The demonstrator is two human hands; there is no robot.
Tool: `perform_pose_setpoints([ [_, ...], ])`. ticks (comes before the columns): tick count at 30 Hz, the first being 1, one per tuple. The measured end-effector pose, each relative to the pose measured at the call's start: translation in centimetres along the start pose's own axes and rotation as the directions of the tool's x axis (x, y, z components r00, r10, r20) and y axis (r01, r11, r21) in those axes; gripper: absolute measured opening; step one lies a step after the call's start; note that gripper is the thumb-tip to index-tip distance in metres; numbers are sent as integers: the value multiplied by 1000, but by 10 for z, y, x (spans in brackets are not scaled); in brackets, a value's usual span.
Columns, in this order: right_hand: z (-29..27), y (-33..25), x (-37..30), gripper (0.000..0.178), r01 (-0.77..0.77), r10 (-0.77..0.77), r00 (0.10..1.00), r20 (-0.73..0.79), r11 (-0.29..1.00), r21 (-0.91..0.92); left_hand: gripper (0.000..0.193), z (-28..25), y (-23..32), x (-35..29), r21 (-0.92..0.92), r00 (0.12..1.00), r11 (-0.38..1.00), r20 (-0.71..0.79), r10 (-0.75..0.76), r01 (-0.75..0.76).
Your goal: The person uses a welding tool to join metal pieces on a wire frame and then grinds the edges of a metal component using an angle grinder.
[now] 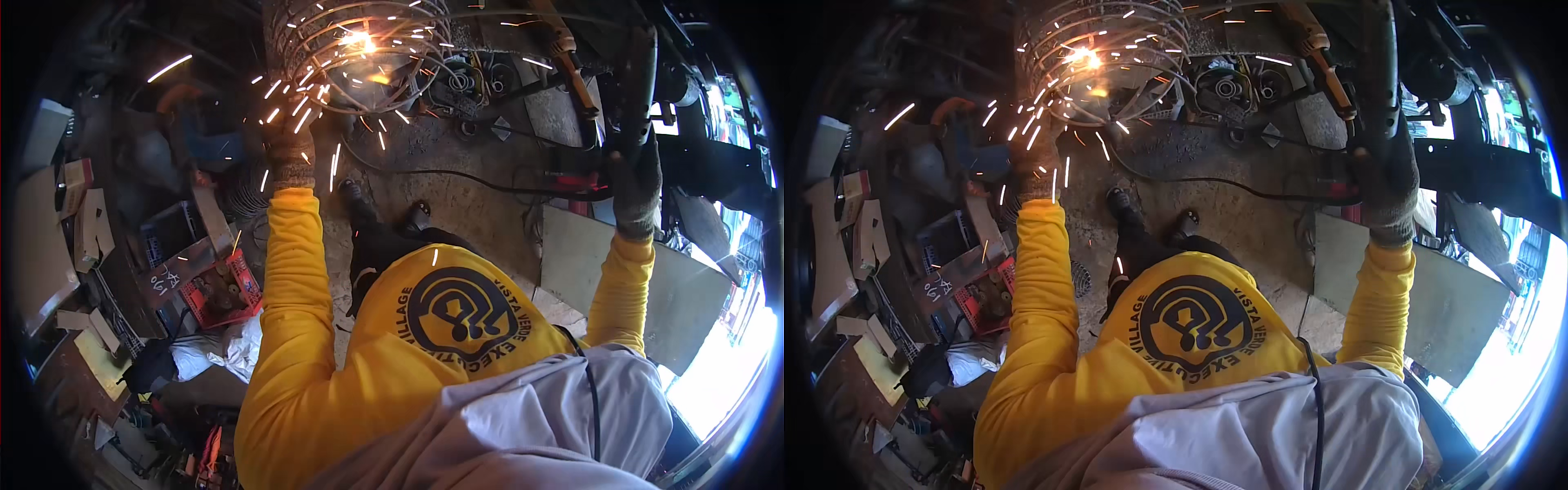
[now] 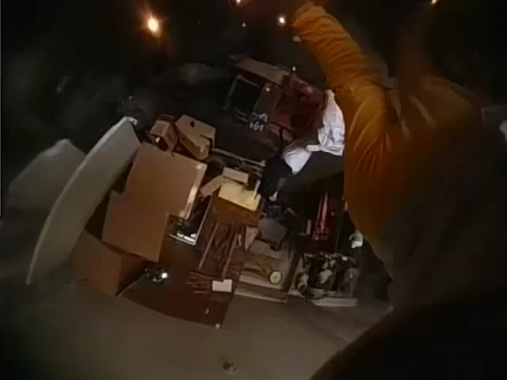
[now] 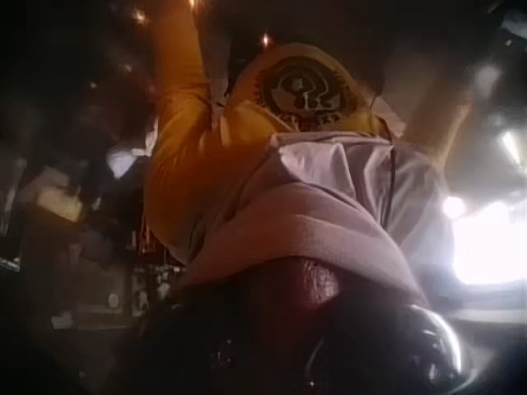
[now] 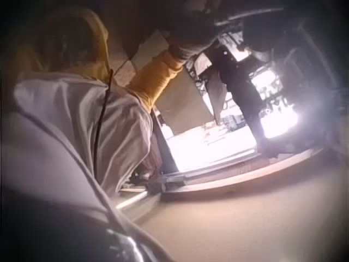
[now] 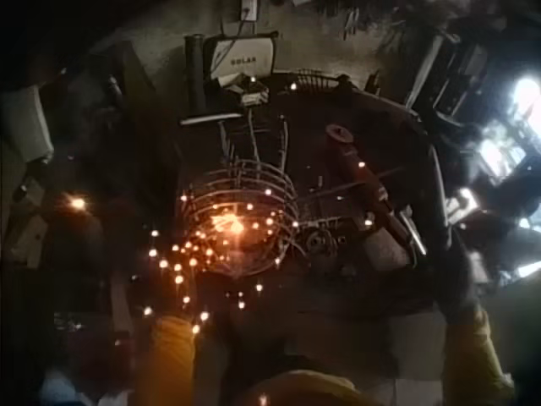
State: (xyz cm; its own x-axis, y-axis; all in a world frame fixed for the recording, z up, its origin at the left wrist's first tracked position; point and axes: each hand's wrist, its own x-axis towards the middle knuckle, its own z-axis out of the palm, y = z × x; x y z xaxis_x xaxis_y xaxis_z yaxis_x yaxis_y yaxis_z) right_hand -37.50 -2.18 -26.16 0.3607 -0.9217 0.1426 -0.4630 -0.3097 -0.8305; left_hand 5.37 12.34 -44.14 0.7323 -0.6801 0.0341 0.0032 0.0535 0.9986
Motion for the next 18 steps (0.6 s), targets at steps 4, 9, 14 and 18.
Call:
perform_pose_setpoints([
  [4,2,-3,1,52,-24,28,999,-26,988,152,18,4,11,0,-229,991,965,35,-126,131],
  [9,2,-1,-1,52,-27,23,999,32,994,111,25,3,5,4,-336,984,925,42,-171,175],
  [14,4,-2,0,53,-46,46,999,12,999,21,26,3,5,1,-403,996,910,56,-76,92],
  [18,4,-2,1,53,-76,76,997,14,997,14,26,1,-2,0,-405,998,913,36,-42,53],
])
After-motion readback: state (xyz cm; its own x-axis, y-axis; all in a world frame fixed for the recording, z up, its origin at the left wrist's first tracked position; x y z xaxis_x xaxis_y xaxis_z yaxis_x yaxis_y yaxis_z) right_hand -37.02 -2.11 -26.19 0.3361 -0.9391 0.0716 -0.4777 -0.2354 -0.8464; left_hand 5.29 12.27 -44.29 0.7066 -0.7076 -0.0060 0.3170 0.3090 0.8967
